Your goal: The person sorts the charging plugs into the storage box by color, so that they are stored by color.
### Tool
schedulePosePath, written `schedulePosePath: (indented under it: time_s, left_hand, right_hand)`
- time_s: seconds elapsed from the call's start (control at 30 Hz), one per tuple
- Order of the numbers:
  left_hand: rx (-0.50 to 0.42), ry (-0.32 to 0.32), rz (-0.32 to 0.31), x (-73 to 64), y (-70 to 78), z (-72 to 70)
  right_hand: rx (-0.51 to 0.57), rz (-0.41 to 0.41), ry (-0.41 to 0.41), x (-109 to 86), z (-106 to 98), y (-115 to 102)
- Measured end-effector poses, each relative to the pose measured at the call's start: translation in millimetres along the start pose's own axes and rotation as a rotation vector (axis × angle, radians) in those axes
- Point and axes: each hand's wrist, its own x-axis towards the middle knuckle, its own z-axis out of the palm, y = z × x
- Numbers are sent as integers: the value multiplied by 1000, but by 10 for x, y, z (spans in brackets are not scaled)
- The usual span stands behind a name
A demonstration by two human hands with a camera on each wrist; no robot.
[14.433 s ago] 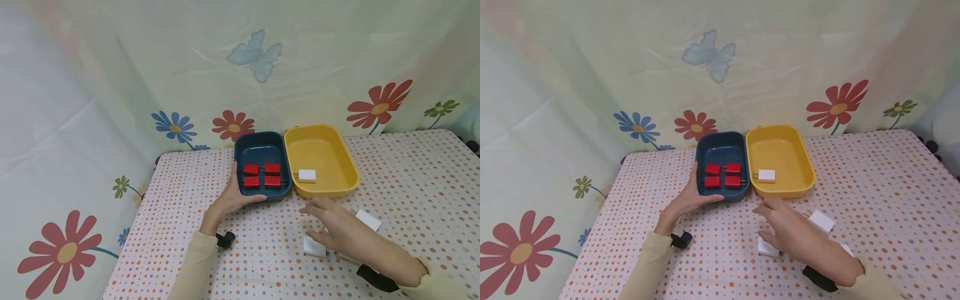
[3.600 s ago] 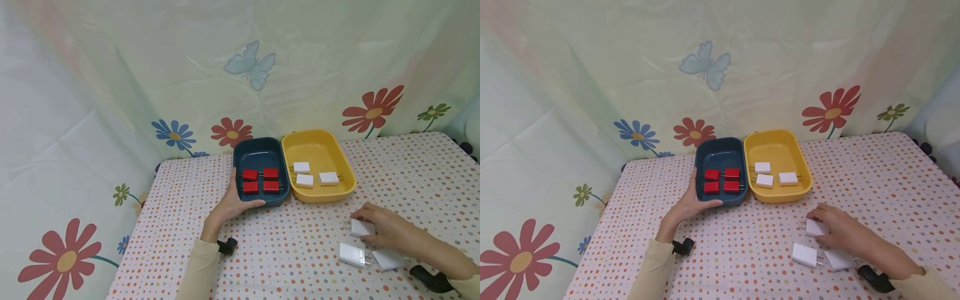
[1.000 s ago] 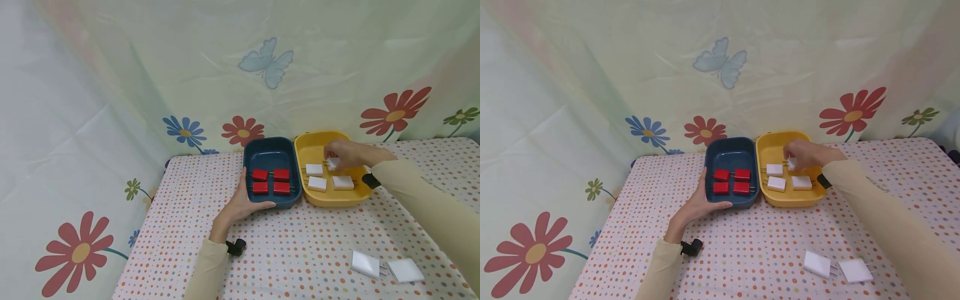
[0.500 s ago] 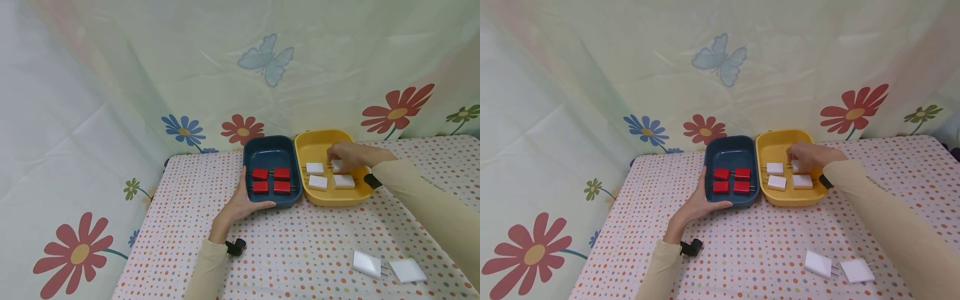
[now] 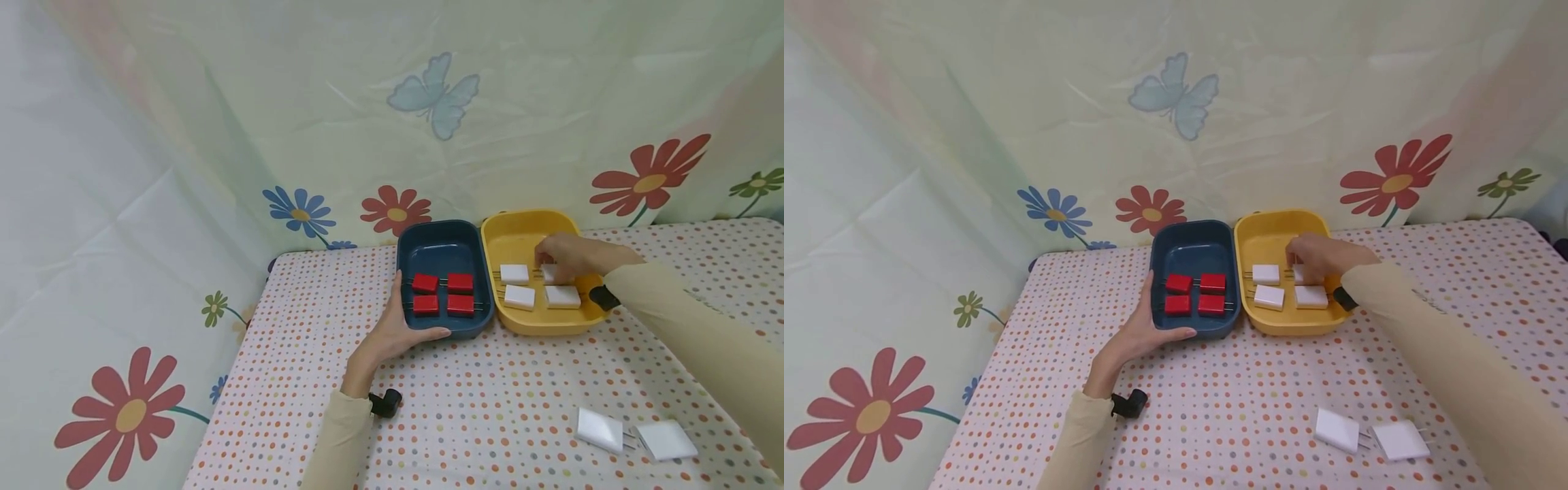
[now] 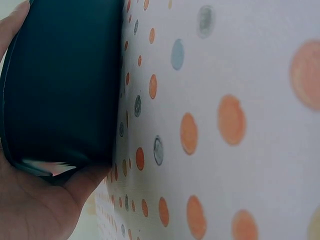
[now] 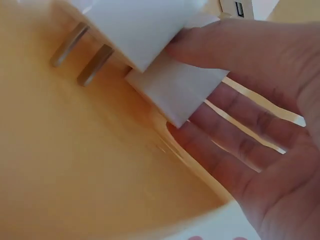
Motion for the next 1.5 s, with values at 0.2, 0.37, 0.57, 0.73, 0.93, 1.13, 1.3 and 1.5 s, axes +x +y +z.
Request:
schedulePosePath:
  time_s: [0.2, 0.37, 0.57, 0.73, 0.93, 1.13, 1.3, 1.5]
  left_hand:
    - [2, -4, -6, -12, 35, 5]
    - [9, 4, -20, -24, 45, -3]
    - [21, 2, -18, -29, 40, 2]
    - [11, 2, -7, -35, 37, 9]
    - [5, 9, 2, -50, 36, 22]
    - [11, 18, -2, -56, 25, 22]
    - [11, 9, 12, -38, 37, 21]
    - [7, 16, -2, -53, 31, 19]
  right_hand:
    - [-43, -22, 79, -161, -88, -106]
    - [-87, -133, 184, -368, -162, -286]
    - [-81, -196, 258, -717, -176, -571]
    - [-106, -214, 292, -1070, -142, -767]
    - [-133, -192, 252, -1461, 3, -864]
    - [-62, -172, 152, -1679, 321, -791]
    - [90, -148, 31, -1719, 653, -663]
    - [198, -111, -89, -1658, 1013, -592]
